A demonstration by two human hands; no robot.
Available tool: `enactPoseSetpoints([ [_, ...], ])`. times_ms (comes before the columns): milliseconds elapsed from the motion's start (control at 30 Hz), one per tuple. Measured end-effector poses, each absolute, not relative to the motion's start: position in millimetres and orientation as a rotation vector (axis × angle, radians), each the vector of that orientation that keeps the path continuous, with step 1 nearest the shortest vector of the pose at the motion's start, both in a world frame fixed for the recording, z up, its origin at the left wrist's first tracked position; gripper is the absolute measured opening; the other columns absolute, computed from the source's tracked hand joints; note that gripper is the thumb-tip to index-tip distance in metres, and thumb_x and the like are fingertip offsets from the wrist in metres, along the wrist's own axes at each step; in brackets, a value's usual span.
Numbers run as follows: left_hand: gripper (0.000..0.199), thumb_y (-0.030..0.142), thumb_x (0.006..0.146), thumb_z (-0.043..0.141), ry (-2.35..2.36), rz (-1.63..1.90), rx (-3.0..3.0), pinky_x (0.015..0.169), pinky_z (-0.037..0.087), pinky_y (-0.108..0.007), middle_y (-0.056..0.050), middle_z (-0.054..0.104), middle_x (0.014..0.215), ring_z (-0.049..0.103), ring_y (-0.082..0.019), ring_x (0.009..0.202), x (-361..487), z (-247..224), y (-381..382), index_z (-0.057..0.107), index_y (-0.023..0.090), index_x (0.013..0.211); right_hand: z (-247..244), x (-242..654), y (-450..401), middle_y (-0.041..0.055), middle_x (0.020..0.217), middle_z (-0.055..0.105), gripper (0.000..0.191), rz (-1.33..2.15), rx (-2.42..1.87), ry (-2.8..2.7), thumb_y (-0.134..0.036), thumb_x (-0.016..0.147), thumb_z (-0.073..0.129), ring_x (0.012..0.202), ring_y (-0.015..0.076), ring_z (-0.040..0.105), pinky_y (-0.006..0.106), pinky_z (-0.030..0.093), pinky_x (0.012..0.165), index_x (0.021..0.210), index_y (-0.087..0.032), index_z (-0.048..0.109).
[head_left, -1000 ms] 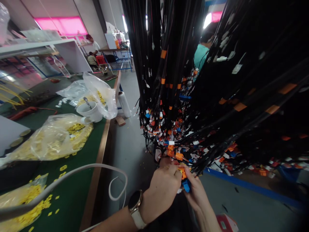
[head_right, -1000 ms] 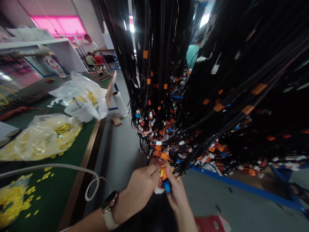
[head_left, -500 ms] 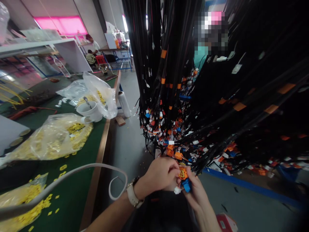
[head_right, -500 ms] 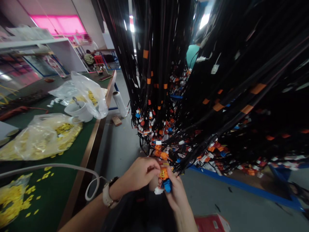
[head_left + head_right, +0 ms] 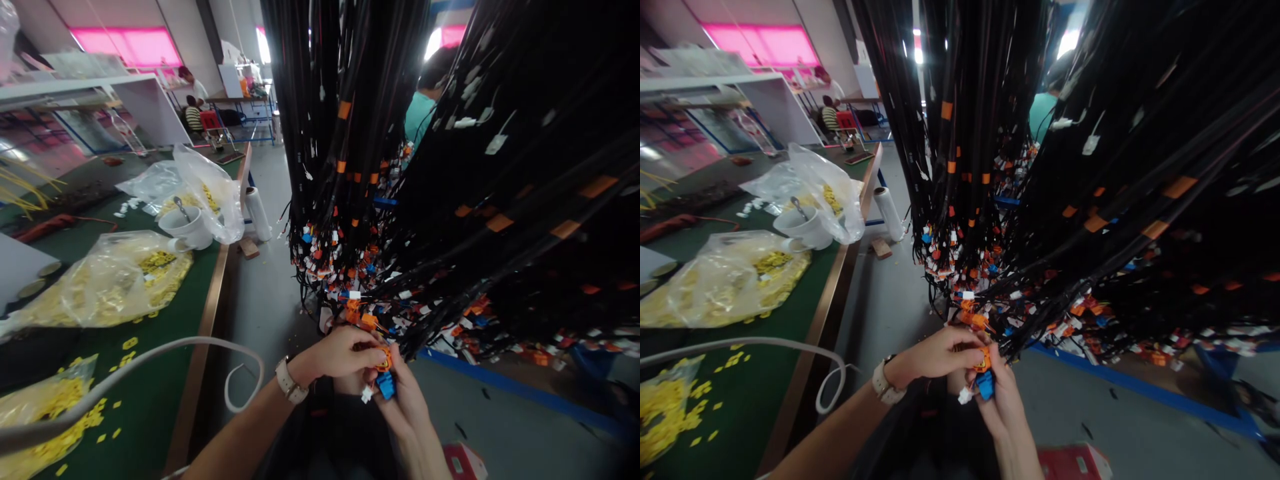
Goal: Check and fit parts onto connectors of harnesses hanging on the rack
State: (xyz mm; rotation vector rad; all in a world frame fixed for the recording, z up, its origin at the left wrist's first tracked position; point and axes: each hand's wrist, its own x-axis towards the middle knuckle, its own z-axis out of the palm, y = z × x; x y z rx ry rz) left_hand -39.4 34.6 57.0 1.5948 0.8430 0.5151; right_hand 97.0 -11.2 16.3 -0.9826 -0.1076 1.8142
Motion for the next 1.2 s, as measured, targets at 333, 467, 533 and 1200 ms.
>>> enactPoseSetpoints([
  [333, 0.024, 0.03, 0.084, 0.051, 0.985, 0.677, 1.614, 0.059, 0.045, -0.021, -0.003, 0.064, 0.061, 0.057, -0.011, 0.055, -30, 47, 28, 0.064, 0.012, 0.075, 17, 94, -10, -0.0031, 0.058, 0.062, 0.036, 1.749, -1.017, -0.082, -0.042, 0.059, 0.08, 0.044, 0.0081, 0.054, 0.019, 0.044, 0.042, 0.078, -0.017, 0.064],
  [467, 0.021, 0.028, 0.081, 0.054, 1.071, 0.743, 1.755, 0.062, 0.043, -0.022, -0.006, 0.066, 0.072, 0.057, -0.012, 0.063, -30, 49, 27, 0.066, 0.013, 0.072, 17, 95, -10, -0.0036, 0.058, 0.062, 0.039, 1.73, -1.029, -0.094, -0.042, 0.058, 0.081, 0.043, 0.0073, 0.053, 0.018, 0.044, 0.043, 0.082, -0.017, 0.064],
  [533, 0.023, 0.03, 0.081, 0.053, 1.04, 0.724, 1.702, 0.06, 0.043, -0.022, -0.005, 0.066, 0.069, 0.057, -0.013, 0.062, -31, 48, 28, 0.065, 0.013, 0.072, 16, 96, -10, -0.0037, 0.058, 0.062, 0.04, 1.727, -1.026, -0.103, -0.043, 0.059, 0.08, 0.043, 0.0075, 0.053, 0.018, 0.044, 0.043, 0.083, -0.017, 0.063],
  [1200, 0.02, 0.032, 0.075, 0.06, 0.985, 0.662, 1.442, 0.054, 0.043, -0.022, -0.003, 0.063, 0.059, 0.057, -0.012, 0.054, -30, 44, 27, 0.061, 0.013, 0.07, 16, 95, -8, -0.0037, 0.057, 0.06, 0.04, 1.778, -0.948, -0.051, -0.043, 0.062, 0.079, 0.041, 0.0063, 0.051, 0.016, 0.043, 0.039, 0.086, -0.016, 0.062],
])
